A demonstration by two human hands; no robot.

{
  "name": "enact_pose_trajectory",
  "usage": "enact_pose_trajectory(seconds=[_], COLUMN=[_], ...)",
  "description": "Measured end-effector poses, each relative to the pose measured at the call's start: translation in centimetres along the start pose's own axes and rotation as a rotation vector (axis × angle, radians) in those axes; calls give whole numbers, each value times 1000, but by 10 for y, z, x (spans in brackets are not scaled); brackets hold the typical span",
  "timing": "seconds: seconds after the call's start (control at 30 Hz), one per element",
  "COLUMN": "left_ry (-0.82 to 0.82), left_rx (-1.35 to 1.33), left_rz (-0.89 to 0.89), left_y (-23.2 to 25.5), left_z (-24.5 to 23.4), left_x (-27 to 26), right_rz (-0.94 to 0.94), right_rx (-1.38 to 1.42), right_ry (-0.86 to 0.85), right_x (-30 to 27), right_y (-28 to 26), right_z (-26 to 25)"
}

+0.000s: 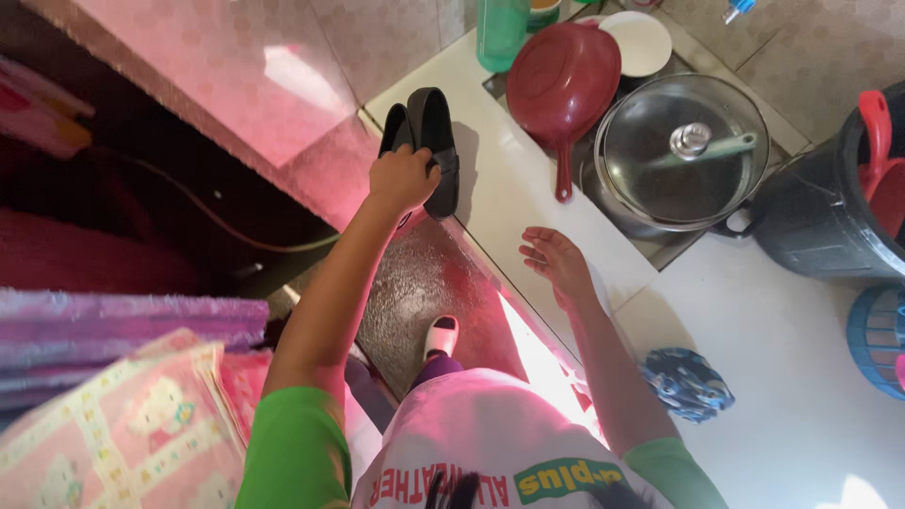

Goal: The person brings a pair of shoes indoors and places them on a counter, then sweeps the outdoor concrete ground using a broom.

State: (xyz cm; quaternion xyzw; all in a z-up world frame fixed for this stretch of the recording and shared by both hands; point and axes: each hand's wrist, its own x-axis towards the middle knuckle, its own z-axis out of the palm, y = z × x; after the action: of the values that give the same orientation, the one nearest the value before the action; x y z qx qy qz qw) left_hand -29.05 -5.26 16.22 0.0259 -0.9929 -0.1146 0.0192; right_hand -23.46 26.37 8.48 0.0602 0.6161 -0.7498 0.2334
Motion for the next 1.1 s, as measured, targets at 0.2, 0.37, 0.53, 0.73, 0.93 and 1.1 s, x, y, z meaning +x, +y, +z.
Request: enact_pose_trajectory(seconds=[0.2,0.37,0.53,0.73,0.93,1.1], left_ry=[-66,-70,-45,10,-33,-125], left_rx=[-193,-958,-2038,-2189,-1882,-499], left_rz=[18,-182,-407,-435,-472,-21], left_y=[-46,-117,-159,-188,-191,-117], left_z=[7,37,53,53,37,5], left_x=[79,90,41,13,31,62], right_rz=[12,-1,-5,35,73,65], right_rx=[8,42,60,-20,-22,5], right_ry=[102,128,65,0,45,113], right_x=[21,31,50,65,68,59], right_y=[-4,-2,-5,-9,-8,-1], right_z=[43,69,96,130,133,119])
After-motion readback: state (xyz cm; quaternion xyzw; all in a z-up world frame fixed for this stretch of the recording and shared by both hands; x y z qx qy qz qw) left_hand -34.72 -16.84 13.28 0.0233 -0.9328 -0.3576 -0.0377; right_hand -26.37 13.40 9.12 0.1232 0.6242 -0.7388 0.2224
